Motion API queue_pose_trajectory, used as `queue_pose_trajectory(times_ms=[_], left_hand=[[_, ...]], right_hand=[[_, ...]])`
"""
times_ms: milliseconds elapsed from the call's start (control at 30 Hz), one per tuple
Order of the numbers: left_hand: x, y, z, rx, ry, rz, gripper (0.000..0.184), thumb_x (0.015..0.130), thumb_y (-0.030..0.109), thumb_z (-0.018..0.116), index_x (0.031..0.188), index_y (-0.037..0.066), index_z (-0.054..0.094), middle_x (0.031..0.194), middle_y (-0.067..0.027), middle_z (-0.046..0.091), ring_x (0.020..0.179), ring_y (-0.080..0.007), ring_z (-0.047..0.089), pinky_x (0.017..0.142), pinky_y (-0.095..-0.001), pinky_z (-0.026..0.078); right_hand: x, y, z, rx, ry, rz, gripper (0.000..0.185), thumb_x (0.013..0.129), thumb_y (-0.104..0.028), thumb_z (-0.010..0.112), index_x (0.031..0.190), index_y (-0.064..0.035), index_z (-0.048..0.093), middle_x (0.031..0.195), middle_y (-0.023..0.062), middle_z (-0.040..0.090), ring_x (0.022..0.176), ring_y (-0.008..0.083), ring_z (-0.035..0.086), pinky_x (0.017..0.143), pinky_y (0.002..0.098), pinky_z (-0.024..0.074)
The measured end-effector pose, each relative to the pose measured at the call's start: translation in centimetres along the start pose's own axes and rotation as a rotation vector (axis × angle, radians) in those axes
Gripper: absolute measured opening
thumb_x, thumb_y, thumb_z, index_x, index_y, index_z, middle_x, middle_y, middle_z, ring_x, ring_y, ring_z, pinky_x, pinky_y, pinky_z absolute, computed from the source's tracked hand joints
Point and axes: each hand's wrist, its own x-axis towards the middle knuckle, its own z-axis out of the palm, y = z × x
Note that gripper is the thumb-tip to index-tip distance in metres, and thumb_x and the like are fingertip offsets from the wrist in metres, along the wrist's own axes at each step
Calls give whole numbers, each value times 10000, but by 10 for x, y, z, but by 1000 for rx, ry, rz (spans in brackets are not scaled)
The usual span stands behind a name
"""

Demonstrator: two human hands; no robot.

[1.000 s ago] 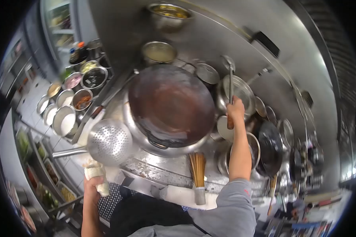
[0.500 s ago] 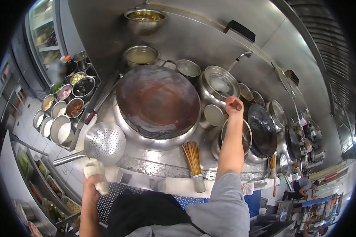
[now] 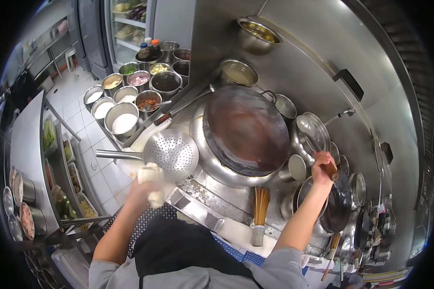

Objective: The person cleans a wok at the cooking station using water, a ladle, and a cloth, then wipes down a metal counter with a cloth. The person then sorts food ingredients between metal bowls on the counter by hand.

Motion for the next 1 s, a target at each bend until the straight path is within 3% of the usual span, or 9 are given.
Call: queue_pose_trajectory(times_ms=[67, 200, 300, 433, 600, 667, 833, 933, 1000], left_hand=[[2, -2, -6, -19, -24, 24, 453, 691, 14, 627, 1139, 16, 556, 947, -60, 613, 806, -178, 619, 701, -319, 517], [1, 1, -9, -48, 8, 25, 474, 690, 20, 635, 1156, 13, 546, 961, -67, 609, 822, -180, 616, 706, -321, 515], [-1, 2, -20, -59, -19, 9, 551, 671, 49, 665, 1202, 13, 522, 1008, -79, 602, 878, -201, 606, 760, -338, 504], [-12, 3, -33, -94, -3, -25, 657, 638, 103, 712, 1256, 13, 507, 1051, -90, 606, 946, -231, 596, 837, -364, 488], [-34, 9, -43, -108, 76, 35, 642, 631, 124, 718, 1235, 14, 534, 1023, -82, 624, 905, -216, 609, 791, -342, 494], [-37, 9, -55, -94, 98, 29, 648, 623, 136, 724, 1232, 16, 538, 1034, -81, 625, 905, -210, 609, 775, -332, 493], [-44, 21, -57, -138, 202, 109, 541, 642, 86, 664, 1168, 10, 558, 946, -81, 625, 799, -198, 626, 703, -335, 513], [-32, 18, -62, -109, 176, 101, 538, 646, 108, 665, 1166, 22, 559, 940, -70, 618, 794, -191, 620, 701, -332, 513], [-17, 14, -60, -87, 100, 57, 617, 622, 134, 708, 1210, 24, 556, 1001, -67, 622, 875, -200, 605, 771, -333, 489]], right_hand=[[-14, 35, 2, 38, 3, 111, 169, 917, -37, 493, 1029, 67, 422, 836, 96, 546, 626, 185, 568, 582, 285, 538], [-27, 109, 11, 105, 94, 169, 709, 864, 14, 559, 1385, 52, 80, 857, 92, 549, 650, 190, 583, 574, 297, 534], [-3, 132, 4, 77, 133, 270, 747, 865, 13, 558, 1410, 22, 47, 853, 89, 547, 645, 187, 578, 566, 297, 531], [54, 166, 19, 0, 80, 379, 496, 884, -1, 553, 1211, 172, 223, 834, 96, 536, 622, 159, 558, 530, 258, 512], [142, 225, 52, -638, 37, 287, 86, 881, -30, 576, 861, -19, 493, 719, 56, 539, 563, 119, 542, 477, 211, 480], [149, 259, 65, -1084, 166, 134, 122, 882, -50, 579, 779, -61, 515, 649, 54, 553, 516, 114, 530, 442, 205, 455], [98, 267, 33, -1714, 148, -148, 52, 856, -24, 595, 883, 19, 584, 589, 61, 566, 420, 148, 527, 363, 289, 411], [53, 241, -32, -1902, 68, -275, 577, 883, -21, 582, 1434, -43, 413, 588, 24, 530, 442, 115, 528, 367, 281, 417], [13, 224, -43, -2074, 200, -234, 645, 889, 2, 554, 1487, -44, 318, 653, 16, 533, 455, 105, 495, 393, 271, 421]])
